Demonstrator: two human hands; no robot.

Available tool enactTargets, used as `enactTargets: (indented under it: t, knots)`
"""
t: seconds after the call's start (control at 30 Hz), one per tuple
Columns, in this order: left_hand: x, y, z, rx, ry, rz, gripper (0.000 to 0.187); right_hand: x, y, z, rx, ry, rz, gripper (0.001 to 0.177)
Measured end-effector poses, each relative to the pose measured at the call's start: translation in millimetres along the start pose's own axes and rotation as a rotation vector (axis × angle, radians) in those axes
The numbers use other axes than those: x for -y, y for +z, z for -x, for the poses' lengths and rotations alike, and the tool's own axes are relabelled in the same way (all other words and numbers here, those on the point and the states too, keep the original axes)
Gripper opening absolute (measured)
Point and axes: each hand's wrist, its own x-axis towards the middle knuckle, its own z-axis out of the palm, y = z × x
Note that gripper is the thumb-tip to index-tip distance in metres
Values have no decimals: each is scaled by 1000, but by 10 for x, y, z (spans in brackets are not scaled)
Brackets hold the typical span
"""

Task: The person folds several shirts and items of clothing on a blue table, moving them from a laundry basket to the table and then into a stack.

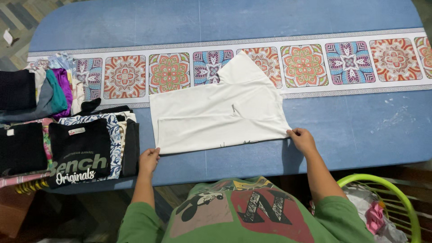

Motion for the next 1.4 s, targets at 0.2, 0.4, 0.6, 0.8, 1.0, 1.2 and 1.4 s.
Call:
enactTargets:
  t: [0.2, 0.4, 0.6, 0.8, 1.0, 1.2, 1.4]
  knots:
    - [79, -135, 206, -66, 122, -427, 26, 168, -128, 214, -86, -8, 436, 33]
    - [-459, 446, 878, -303, 666, -623, 33, 533, 521, 510, -436, -629, 386, 37]
    - [-601, 1881, 976, 174, 995, -836, 66, 1215, 1713, 834, 21, -732, 429, 71]
    - [-262, 1253, 729, 19, 868, -995, 70, 827, 1233, 574, -40, -560, 619, 71]
    - [48, 366, 606, -203, 681, -993, 71, 179, 735, 487, -412, -400, 431, 69]
    - [25, 271, 418, -180, 732, -1062, 69, 57, 481, 383, -412, -66, 91, 49]
    - [5, 85, 462, -102, 772, -1098, 72, 263, 193, 581, -303, -5, 378, 39]
